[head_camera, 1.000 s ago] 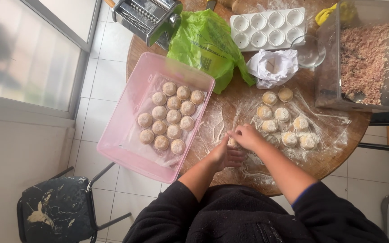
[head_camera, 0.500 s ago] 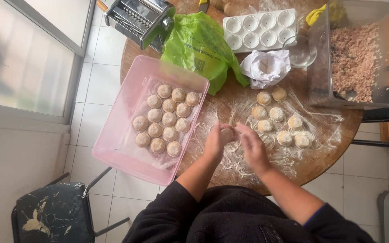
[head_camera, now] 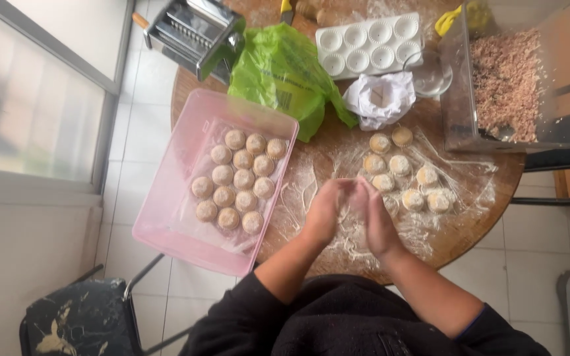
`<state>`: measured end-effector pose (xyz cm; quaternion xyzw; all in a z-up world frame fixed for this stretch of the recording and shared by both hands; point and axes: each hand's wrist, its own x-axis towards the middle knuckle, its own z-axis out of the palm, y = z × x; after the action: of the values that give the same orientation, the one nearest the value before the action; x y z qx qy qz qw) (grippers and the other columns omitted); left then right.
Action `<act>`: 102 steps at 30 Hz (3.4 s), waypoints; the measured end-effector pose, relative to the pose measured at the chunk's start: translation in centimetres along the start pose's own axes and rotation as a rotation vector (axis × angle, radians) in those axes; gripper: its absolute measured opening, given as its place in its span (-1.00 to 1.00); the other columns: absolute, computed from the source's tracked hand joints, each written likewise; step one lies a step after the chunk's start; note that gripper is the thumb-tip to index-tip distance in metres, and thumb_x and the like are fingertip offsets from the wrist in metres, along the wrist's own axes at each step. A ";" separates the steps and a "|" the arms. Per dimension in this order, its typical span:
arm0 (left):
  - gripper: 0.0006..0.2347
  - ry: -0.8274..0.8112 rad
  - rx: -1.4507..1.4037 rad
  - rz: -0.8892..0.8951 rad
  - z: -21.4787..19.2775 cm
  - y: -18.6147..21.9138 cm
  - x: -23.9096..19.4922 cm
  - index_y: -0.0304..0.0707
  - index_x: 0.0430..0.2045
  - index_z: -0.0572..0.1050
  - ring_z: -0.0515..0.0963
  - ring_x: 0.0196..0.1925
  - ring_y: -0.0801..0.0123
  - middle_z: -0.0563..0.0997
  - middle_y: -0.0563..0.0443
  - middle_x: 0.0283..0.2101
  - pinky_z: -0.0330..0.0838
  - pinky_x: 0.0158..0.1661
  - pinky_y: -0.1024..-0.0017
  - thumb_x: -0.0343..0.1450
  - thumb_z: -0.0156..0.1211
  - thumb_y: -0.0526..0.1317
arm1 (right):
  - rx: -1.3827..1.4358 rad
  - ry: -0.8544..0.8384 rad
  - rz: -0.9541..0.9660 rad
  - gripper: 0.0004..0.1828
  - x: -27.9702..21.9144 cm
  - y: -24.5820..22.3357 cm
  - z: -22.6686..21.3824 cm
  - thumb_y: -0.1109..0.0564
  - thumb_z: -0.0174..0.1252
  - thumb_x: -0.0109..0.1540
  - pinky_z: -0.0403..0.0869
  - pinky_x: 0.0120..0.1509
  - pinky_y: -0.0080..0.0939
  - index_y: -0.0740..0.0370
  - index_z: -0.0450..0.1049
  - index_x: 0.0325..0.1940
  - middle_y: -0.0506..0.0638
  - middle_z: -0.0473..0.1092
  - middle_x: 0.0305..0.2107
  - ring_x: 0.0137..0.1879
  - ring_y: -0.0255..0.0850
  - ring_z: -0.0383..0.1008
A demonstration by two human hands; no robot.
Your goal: Arranging prepared dough items into a plastic container for storage or transport.
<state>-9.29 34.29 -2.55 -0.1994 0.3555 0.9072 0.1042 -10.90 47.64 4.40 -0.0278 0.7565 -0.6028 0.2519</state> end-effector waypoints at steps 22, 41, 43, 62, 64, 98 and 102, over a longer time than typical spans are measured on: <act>-0.44 0.013 0.582 0.311 2.0 1.5 -1.2 -0.53 0.30 0.21 0.46 0.31 -0.06 0.47 -0.39 0.21 0.30 0.34 0.10 0.61 -0.26 0.08 | 0.346 -0.028 -0.044 0.00 0.1 1.6 -0.9 -0.48 -0.66 0.41 0.30 0.57 0.05 0.46 0.24 0.33 0.37 0.44 0.13 0.35 0.09 0.43; -0.52 -0.052 0.558 0.729 -5.1 12.2 -7.6 -0.45 0.40 0.15 0.15 0.55 -0.02 0.22 -0.41 0.45 -0.04 0.50 0.16 0.65 -0.30 -0.04 | 0.588 -0.119 0.167 -0.63 3.9 -3.1 8.4 0.09 -0.07 0.39 0.56 0.19 -0.02 0.26 0.34 0.25 0.12 0.48 -0.03 0.05 -0.09 0.57; -0.51 -0.027 0.398 0.720 -8.4 14.3 -7.8 -0.45 0.38 0.20 0.20 0.52 -0.01 0.28 -0.37 0.43 -0.02 0.49 0.17 0.66 -0.35 -0.01 | 0.484 -0.221 0.176 -0.63 5.0 -4.4 10.5 0.10 -0.06 0.36 0.58 0.13 -0.02 0.24 0.35 0.23 0.14 0.50 -0.07 0.02 -0.06 0.61; -0.64 0.123 0.331 0.627 -21.1 21.5 -10.7 -0.40 0.25 0.29 0.51 0.25 0.18 0.48 -0.22 0.25 0.39 0.25 0.24 0.66 -0.20 -0.11 | -1.056 -1.143 0.045 -0.65 10.2 9.4 29.7 0.13 0.12 0.20 0.47 0.16 0.02 0.17 0.49 0.08 0.17 0.52 -0.07 0.08 0.07 0.52; -0.64 0.109 0.337 0.629 -21.0 21.4 -10.4 -0.40 0.25 0.29 0.53 0.22 0.20 0.49 -0.21 0.24 0.42 0.22 0.25 0.66 -0.20 -0.11 | -1.101 -1.152 0.061 -0.65 10.1 9.7 29.5 0.15 0.08 0.20 0.48 0.14 0.03 0.15 0.50 0.08 0.18 0.53 -0.07 0.07 0.08 0.53; -0.62 -0.196 0.420 0.136 -2.9 1.6 -4.1 -0.42 0.09 0.41 0.61 0.06 0.24 0.61 -0.18 0.05 0.45 0.12 0.30 0.60 -0.14 -0.04 | -0.853 0.492 -0.020 -0.73 5.0 19.9 -10.3 0.00 0.16 0.35 0.49 0.06 0.06 0.25 0.57 -0.09 0.19 0.52 -0.19 -0.04 0.10 0.52; -0.55 -0.212 0.444 -0.097 -1.9 -3.6 -2.9 -0.46 0.06 0.42 0.62 -0.01 0.20 0.62 -0.22 -0.01 0.46 0.04 0.30 0.60 -0.16 0.04 | -0.898 0.432 -0.026 -0.73 6.1 20.3 -10.9 0.00 0.15 0.34 0.45 0.17 0.06 0.24 0.56 -0.06 0.18 0.52 -0.12 0.06 0.09 0.49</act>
<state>-4.94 35.49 -4.74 -0.0920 0.5233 0.8166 0.2255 -15.39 60.84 -14.92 -0.0174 0.9760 -0.2123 0.0450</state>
